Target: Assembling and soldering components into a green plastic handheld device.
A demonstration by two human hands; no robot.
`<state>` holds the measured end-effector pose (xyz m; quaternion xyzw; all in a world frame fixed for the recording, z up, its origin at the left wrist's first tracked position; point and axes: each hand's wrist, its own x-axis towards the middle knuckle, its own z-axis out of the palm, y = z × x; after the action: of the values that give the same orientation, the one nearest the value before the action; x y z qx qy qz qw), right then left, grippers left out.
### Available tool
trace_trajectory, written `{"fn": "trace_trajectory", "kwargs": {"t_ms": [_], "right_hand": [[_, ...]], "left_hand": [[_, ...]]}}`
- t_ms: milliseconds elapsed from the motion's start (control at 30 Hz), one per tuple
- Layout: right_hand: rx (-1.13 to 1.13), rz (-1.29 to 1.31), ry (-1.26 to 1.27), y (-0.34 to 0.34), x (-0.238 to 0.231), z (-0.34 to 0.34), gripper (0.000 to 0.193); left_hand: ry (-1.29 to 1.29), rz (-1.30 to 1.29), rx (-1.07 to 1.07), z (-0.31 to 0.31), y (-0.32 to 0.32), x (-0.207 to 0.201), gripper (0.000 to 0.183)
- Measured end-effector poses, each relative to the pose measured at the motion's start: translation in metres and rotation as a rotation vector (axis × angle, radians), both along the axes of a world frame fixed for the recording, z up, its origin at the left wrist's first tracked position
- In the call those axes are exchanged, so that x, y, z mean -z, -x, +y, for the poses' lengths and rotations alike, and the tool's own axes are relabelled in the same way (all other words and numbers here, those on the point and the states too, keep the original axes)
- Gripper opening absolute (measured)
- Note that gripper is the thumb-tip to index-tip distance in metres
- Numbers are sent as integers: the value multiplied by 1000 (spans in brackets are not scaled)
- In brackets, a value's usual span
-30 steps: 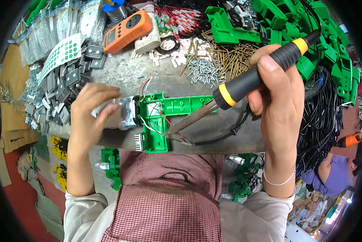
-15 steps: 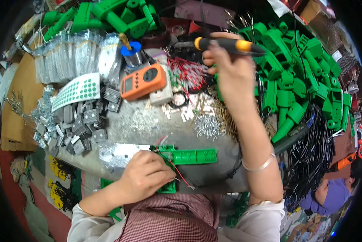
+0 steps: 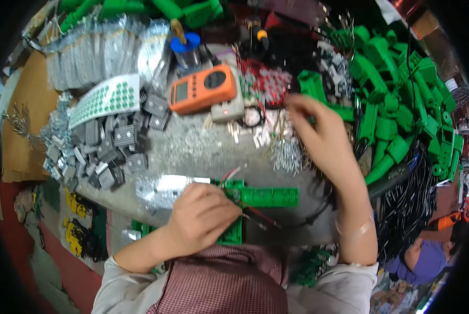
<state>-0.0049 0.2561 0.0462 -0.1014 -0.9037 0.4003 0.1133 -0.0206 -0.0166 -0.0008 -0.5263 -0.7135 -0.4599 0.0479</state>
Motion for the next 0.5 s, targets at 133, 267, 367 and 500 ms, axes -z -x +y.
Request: {"fn": "trace_trajectory", "kwargs": {"t_ms": [133, 267, 367, 500], "right_hand": [[-231, -287, -83, -104, -17, -38, 34], [-161, -84, -194, -125, 17, -83, 29], [-209, 24, -137, -113, 20, -91, 20], [-23, -238, 527, -113, 14, -93, 15]], "left_hand": [[-29, -179, 12, 4, 4, -4, 17], [-14, -233, 77, 8, 6, -6, 16], [8, -210, 83, 6, 6, -5, 16], [40, -168, 65, 1, 4, -6, 15]]}}
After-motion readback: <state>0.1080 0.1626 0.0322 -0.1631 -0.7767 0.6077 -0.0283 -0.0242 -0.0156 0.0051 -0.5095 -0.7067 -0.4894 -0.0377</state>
